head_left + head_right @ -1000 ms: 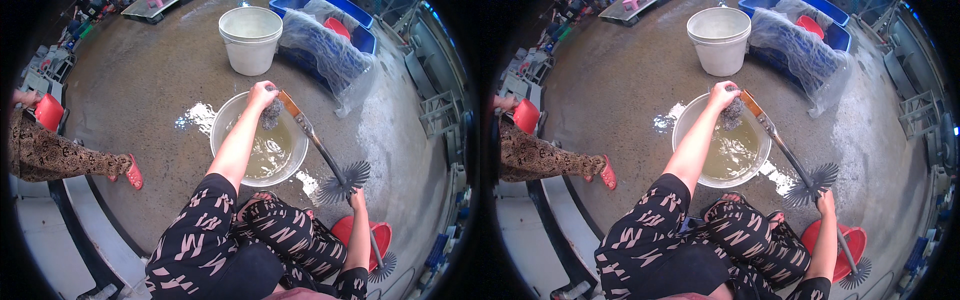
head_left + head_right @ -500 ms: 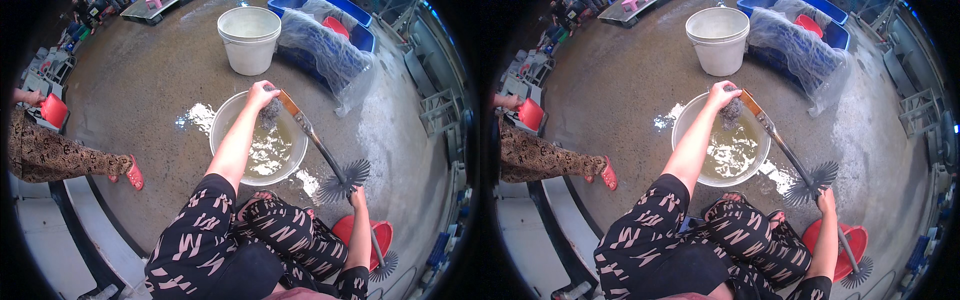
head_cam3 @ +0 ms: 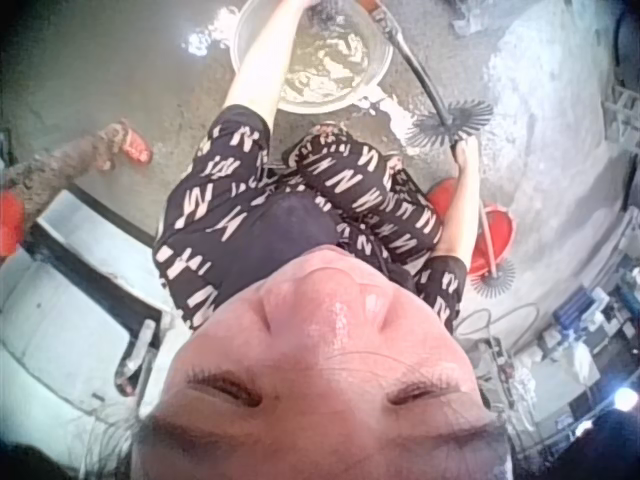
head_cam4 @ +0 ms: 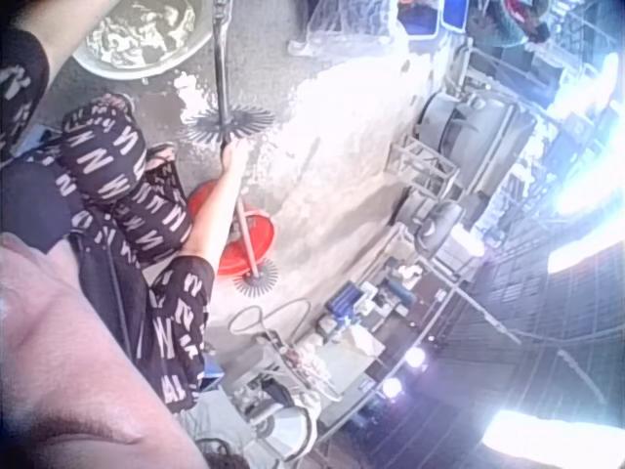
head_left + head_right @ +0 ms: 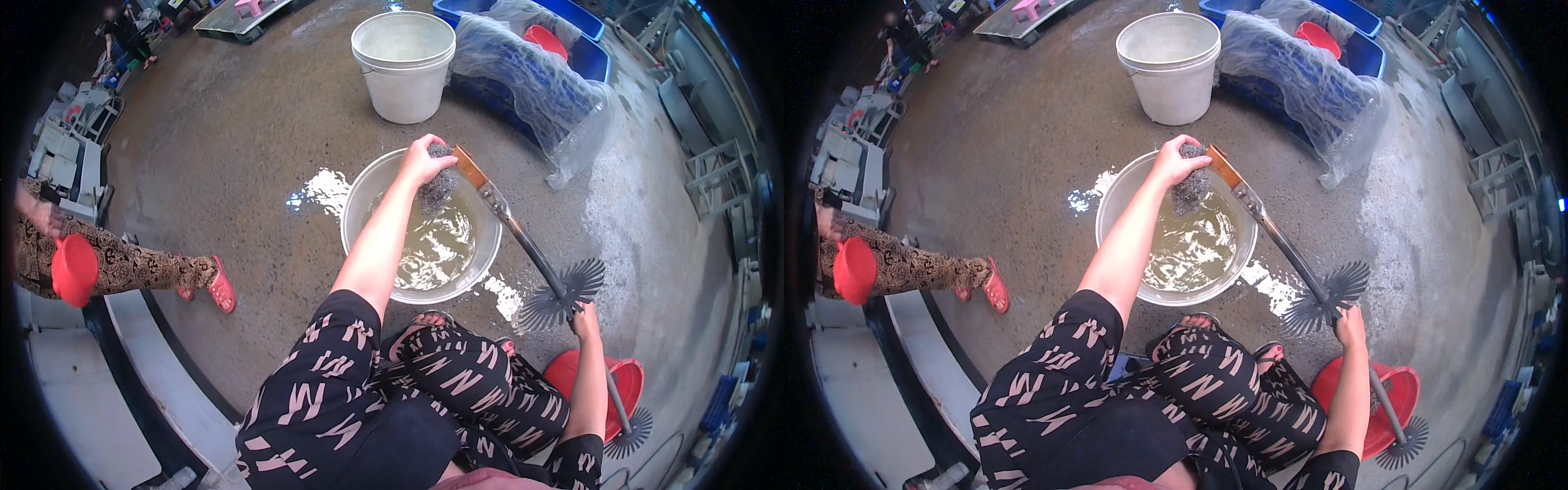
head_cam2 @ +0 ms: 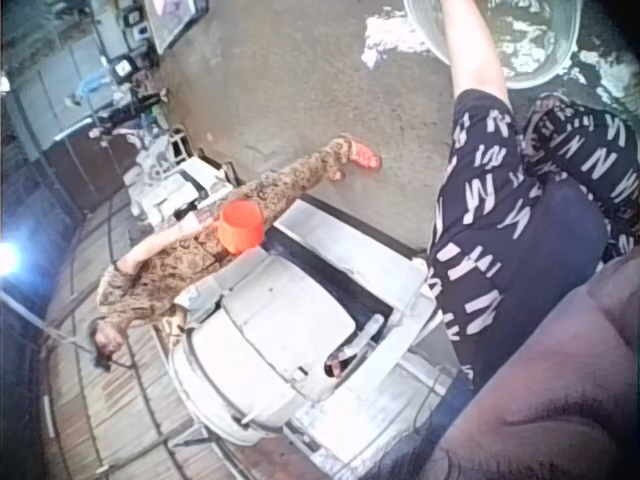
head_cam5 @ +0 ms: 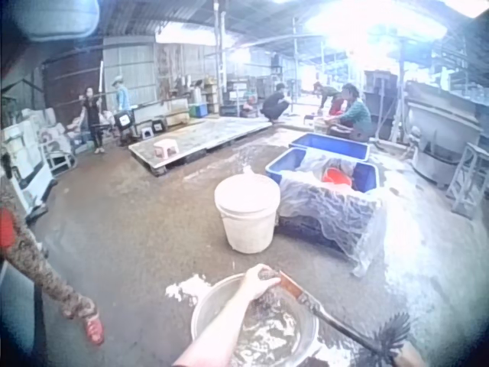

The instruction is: The person scrubs a metal tool with a wire brush in a bucket of water. They then use a long-handled brush to scrub the wet floor and pour water from a bucket to rinse the area.

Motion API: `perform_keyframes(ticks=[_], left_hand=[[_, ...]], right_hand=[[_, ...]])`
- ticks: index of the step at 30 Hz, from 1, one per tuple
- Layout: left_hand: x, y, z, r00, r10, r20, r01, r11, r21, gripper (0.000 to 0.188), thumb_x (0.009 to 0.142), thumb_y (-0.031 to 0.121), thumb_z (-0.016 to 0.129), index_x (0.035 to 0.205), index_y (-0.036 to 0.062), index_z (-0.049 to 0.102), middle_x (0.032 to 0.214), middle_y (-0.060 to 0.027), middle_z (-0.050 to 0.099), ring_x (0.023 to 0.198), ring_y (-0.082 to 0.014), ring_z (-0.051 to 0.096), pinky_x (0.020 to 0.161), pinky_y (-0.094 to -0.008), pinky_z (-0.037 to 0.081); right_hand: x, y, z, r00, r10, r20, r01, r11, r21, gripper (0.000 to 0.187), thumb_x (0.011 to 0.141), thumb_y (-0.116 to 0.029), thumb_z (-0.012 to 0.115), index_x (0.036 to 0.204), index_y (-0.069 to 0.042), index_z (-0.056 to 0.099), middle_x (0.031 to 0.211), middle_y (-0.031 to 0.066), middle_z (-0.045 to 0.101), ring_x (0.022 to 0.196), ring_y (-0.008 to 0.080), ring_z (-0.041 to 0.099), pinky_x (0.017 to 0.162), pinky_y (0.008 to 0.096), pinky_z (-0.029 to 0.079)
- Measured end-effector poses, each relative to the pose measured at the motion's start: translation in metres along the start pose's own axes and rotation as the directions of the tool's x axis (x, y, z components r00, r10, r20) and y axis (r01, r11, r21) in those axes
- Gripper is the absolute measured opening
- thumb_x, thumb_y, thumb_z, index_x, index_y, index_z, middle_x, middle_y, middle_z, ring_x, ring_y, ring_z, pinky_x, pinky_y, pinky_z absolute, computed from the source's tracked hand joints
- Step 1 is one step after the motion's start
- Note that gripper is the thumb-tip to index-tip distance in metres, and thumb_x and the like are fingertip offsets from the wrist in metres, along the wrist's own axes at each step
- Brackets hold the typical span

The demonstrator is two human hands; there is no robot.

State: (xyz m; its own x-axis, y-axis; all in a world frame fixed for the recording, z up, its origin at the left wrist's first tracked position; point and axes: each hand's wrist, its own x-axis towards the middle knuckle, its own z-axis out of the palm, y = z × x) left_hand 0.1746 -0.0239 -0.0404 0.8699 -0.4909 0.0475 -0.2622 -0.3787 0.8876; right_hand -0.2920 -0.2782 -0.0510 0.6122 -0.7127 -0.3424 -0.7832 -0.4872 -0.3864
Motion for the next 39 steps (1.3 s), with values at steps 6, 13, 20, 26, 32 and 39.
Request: perform_keyframes(ticks=[6,13,20,26,32,39], left_hand=[[0.001,0.004,-0.005,0.996,-0.031,0.078,0.031,1.000,-0.002,0.055,0.059,0.032,0.087,0.101,0.0072,0.061,0.090,-0.0099,0.067,0.088,-0.0186,0.062,0.080,-0.0348,0.049],[-0.004,0.010,-0.008,0.999,-0.019,0.035,0.016,0.997,0.078,0.054,0.058,0.031,0.086,0.100,0.0087,0.061,0.091,-0.0111,0.067,0.088,-0.0209,0.063,0.079,-0.0356,0.050],[-0.007,0.014,-0.009,0.999,-0.010,0.044,0.007,0.997,0.080,0.052,0.059,0.030,0.085,0.101,0.0111,0.062,0.095,-0.0129,0.068,0.090,-0.0245,0.065,0.080,-0.0366,0.051],[-0.006,0.009,-0.011,0.999,0.031,0.027,-0.032,0.999,0.038,0.051,0.059,0.031,0.084,0.101,0.0114,0.063,0.093,-0.0126,0.068,0.089,-0.0259,0.066,0.079,-0.0370,0.051],[-0.010,0.011,-0.008,1.000,0.022,0.007,-0.023,0.998,0.051,0.050,0.058,0.032,0.084,0.099,0.0110,0.063,0.091,-0.0120,0.069,0.088,-0.0263,0.066,0.079,-0.0372,0.051],[-0.013,0.015,-0.008,0.999,0.047,0.000,-0.047,0.996,0.076,0.052,0.060,0.030,0.086,0.100,0.0081,0.062,0.086,-0.0091,0.067,0.081,-0.0171,0.062,0.076,-0.0328,0.050]], right_hand=[[0.000,0.000,0.001,1.000,-0.016,-0.025,0.016,1.000,-0.013,0.035,0.093,-0.025,0.042,0.109,-0.002,0.063,0.112,0.0239,0.059,0.111,0.0391,0.053,0.093,0.0424,0.042],[0.000,-0.007,0.000,0.999,0.033,0.003,-0.033,0.998,-0.046,0.033,0.092,-0.023,0.044,0.113,-0.002,0.061,0.113,0.0233,0.059,0.112,0.0376,0.054,0.095,0.0417,0.041],[0.001,-0.002,-0.002,0.998,0.060,0.027,-0.059,0.998,-0.036,0.033,0.091,-0.021,0.045,0.114,-0.002,0.060,0.116,0.0225,0.059,0.114,0.0366,0.053,0.096,0.0414,0.041],[-0.001,-0.009,-0.002,0.999,0.042,0.008,-0.042,0.999,-0.022,0.033,0.092,-0.021,0.045,0.113,-0.002,0.061,0.115,0.0228,0.059,0.114,0.0364,0.053,0.096,0.0410,0.041],[-0.004,-0.009,-0.001,1.000,0.021,-0.023,-0.022,0.999,-0.045,0.035,0.093,-0.023,0.042,0.110,0.000,0.062,0.114,0.0235,0.059,0.112,0.0370,0.054,0.096,0.0414,0.041],[0.001,0.001,0.001,1.000,0.016,0.020,-0.015,0.999,-0.030,0.035,0.093,-0.023,0.042,0.109,0.000,0.063,0.113,0.0245,0.060,0.110,0.0381,0.054,0.094,0.0415,0.042]])
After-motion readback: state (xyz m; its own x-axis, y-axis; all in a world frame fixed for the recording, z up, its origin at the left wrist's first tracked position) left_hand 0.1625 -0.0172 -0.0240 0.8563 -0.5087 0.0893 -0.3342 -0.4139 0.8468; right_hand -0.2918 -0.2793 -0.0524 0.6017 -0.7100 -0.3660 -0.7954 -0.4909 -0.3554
